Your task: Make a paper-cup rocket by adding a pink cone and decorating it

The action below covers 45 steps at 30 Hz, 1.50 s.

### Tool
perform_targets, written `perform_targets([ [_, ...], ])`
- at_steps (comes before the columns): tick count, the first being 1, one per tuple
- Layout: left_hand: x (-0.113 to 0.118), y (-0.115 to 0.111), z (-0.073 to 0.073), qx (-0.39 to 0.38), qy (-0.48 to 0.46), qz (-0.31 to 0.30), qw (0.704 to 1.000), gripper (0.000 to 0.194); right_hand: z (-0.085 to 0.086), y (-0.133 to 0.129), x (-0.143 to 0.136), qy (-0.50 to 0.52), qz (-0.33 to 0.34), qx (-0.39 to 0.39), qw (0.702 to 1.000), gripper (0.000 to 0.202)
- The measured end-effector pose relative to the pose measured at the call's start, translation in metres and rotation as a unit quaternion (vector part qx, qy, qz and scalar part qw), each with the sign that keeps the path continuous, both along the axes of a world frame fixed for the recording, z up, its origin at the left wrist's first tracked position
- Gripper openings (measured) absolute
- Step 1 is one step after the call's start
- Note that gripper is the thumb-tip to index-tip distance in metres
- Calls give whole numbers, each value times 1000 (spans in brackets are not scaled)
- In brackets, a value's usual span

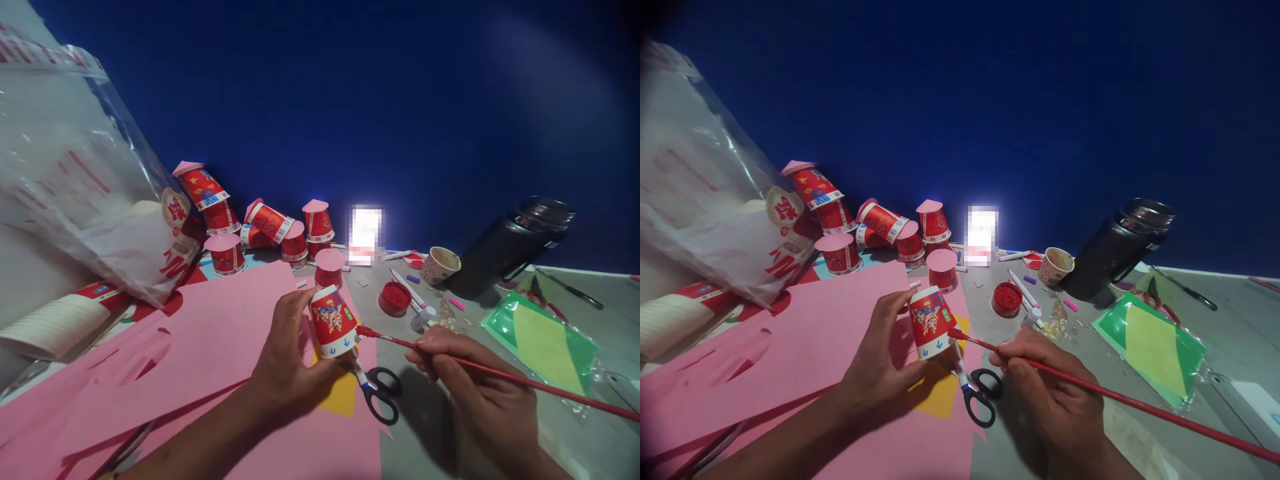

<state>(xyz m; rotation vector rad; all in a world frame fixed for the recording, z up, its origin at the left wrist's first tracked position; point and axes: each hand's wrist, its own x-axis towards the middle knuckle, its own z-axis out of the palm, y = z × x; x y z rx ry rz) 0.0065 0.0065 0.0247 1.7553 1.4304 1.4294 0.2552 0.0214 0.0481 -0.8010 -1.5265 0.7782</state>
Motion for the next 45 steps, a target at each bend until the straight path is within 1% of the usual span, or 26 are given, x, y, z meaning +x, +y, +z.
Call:
perform_targets([
  [3, 0, 0, -4, 17, 3, 5, 1000, 87, -2, 2, 2, -2, -12, 1, 1000, 11],
  [7, 0, 1, -6, 28, 15, 14, 999, 87, 0, 2, 4, -41, 1, 31, 999, 18],
  [11, 0, 1, -6, 29, 40, 11, 999, 85, 5, 0, 4, -78, 19, 75, 994, 23],
  [16, -2, 1, -2, 41, 80, 23, 996, 84, 10, 0, 1, -109, 38, 101, 988, 23],
  [20, -3, 0, -1, 36, 85, 17, 996, 84, 10, 1, 0, -118, 41, 107, 986, 29],
  [26, -3, 0, -1, 39, 94, 11, 995, 84, 8, 3, 2, -135, 67, 121, 981, 37],
  [31, -3, 0, -2, 25, 91, 14, 995, 86, 10, 4, 3, -153, 74, 126, 978, 34],
  [39, -2, -1, -4, 17, 91, 13, 996, 86, 12, 5, 6, -178, 64, 145, 971, 28],
  [45, -3, -1, -3, 15, 87, 8, 996, 84, 15, 5, 3, -178, 88, 156, 968, 25],
])
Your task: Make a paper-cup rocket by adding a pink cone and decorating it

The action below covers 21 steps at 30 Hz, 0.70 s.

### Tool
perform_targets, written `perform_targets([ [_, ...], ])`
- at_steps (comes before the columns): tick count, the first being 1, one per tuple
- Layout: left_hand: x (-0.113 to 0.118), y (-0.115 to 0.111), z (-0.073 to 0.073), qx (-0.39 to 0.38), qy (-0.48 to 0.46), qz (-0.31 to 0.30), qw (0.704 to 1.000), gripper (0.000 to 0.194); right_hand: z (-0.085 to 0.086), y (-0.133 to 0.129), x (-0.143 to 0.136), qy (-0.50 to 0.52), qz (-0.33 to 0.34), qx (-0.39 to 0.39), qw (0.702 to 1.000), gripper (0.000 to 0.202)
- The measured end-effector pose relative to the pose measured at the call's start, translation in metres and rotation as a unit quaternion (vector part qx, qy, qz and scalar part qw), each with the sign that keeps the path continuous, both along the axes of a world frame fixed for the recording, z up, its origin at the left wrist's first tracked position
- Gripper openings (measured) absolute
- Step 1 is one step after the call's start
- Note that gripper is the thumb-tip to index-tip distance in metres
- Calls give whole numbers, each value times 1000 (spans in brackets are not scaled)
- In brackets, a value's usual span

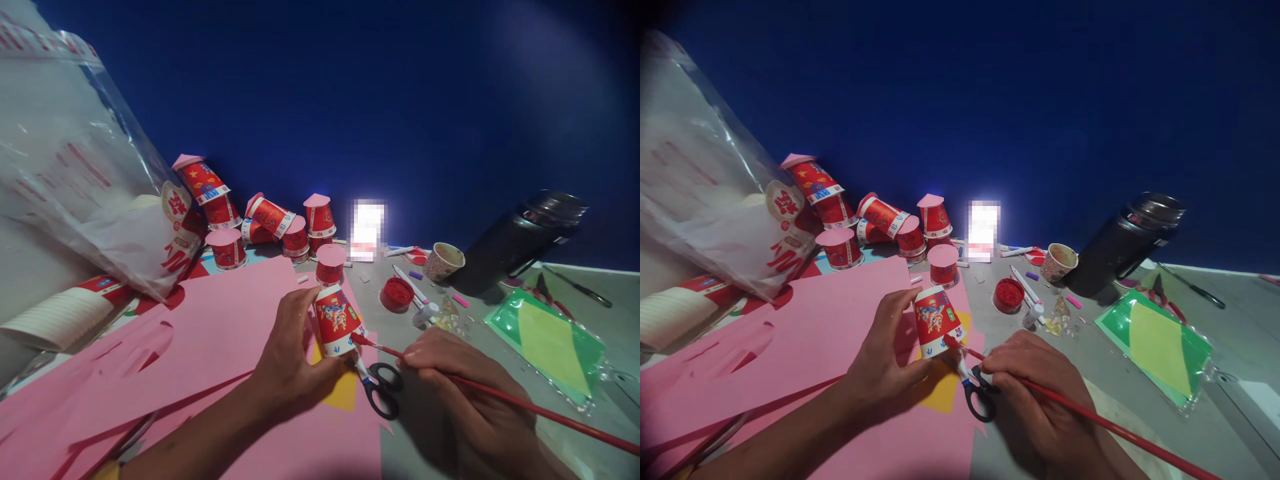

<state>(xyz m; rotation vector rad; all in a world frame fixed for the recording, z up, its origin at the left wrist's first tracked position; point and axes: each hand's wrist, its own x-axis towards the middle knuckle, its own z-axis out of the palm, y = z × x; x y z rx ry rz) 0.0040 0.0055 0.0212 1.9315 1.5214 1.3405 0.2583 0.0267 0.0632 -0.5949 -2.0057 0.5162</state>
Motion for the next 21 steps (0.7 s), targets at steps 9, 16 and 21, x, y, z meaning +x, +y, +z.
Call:
perform_targets([
  [9, 0, 0, -1, 13, 5, -7, 1000, 86, -2, -1, 5, 28, -26, -6, 999, 27],
  [16, -1, 1, -4, 6, 16, -18, 1000, 91, 0, -2, 1, 21, -7, 1, 1000, 28],
  [21, -1, 0, -6, -1, 17, -32, 999, 87, 5, -1, -2, 4, 25, -9, 1000, 26],
])
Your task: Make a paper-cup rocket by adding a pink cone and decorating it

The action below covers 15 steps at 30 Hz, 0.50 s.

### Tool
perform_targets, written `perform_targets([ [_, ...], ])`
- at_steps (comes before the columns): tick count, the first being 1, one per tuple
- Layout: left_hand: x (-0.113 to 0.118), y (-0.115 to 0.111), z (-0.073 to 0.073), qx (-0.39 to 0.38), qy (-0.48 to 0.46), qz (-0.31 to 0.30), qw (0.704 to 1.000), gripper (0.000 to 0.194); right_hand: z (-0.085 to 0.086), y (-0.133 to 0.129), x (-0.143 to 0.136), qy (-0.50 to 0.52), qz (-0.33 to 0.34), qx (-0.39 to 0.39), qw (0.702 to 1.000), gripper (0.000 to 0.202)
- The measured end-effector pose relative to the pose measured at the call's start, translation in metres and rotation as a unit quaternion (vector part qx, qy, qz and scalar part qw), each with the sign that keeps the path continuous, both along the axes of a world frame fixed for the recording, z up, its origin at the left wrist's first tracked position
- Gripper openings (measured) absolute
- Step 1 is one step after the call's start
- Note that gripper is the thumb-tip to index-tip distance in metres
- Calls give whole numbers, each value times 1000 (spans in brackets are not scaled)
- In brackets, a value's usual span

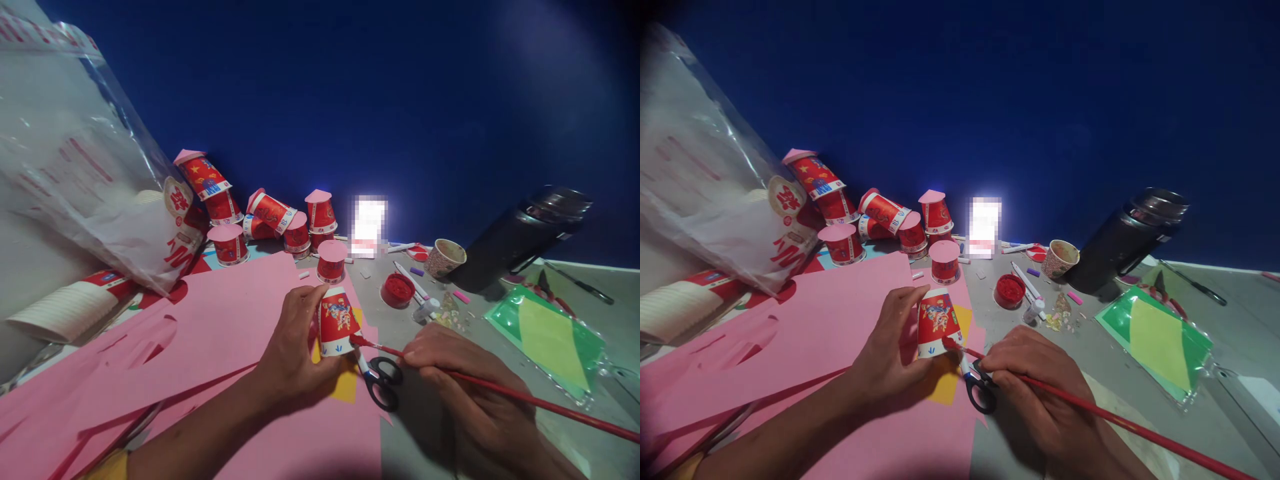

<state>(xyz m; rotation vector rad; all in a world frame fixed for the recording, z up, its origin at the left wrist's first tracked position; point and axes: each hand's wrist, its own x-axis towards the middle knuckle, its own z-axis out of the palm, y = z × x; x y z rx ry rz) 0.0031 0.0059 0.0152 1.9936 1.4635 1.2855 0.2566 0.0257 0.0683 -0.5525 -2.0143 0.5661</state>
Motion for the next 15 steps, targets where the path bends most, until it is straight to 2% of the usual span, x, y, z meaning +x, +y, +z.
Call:
perform_targets([
  [15, 1, -1, 2, -9, -18, -22, 1000, 87, 5, 4, 4, -21, 5, -2, 1000, 26],
])
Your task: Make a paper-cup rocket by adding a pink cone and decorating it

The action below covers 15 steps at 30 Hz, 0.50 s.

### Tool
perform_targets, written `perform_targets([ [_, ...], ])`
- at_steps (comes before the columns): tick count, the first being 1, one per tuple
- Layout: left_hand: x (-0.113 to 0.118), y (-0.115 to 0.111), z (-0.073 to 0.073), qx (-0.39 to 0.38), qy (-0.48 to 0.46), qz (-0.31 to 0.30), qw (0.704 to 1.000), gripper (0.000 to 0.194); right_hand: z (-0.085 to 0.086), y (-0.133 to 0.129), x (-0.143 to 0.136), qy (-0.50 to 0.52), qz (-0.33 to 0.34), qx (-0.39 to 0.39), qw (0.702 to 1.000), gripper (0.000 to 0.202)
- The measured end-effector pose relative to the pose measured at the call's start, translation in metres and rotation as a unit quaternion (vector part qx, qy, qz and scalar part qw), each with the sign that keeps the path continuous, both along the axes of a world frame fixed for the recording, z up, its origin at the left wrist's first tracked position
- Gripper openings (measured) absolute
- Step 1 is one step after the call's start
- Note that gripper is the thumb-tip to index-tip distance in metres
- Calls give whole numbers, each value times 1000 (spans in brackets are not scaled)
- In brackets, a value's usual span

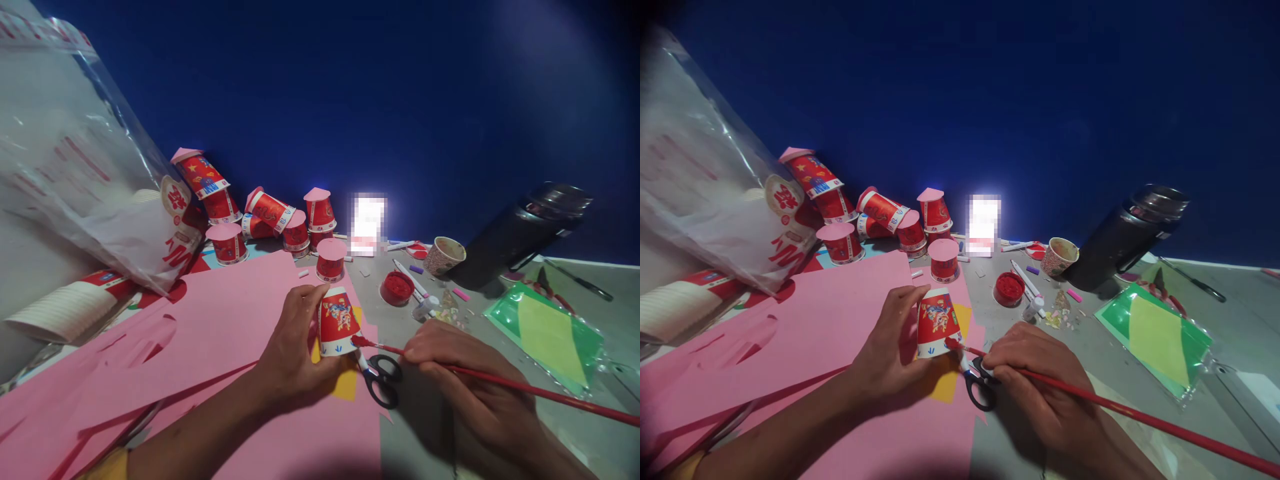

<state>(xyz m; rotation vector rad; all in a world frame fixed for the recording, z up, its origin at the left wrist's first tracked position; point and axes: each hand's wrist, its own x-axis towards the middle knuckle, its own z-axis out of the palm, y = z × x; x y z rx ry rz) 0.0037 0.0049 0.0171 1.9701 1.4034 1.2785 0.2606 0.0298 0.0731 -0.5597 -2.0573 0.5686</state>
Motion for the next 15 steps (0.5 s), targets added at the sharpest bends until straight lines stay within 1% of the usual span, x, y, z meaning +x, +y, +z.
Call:
perform_targets([
  [4, 1, 0, -3, -8, -13, 1, 1000, 91, 1, -1, 2, 3, -31, 26, 999, 25],
  [6, 1, 0, -4, -10, -12, -1, 1000, 93, 1, -1, 1, 4, -35, 30, 999, 24],
  [12, 0, 0, -2, -1, 20, 14, 1000, 94, 3, -1, -5, 13, 4, -3, 1000, 24],
  [15, 1, 0, -2, 3, 16, 12, 1000, 93, 2, -2, -3, 13, -3, -9, 1000, 25],
])
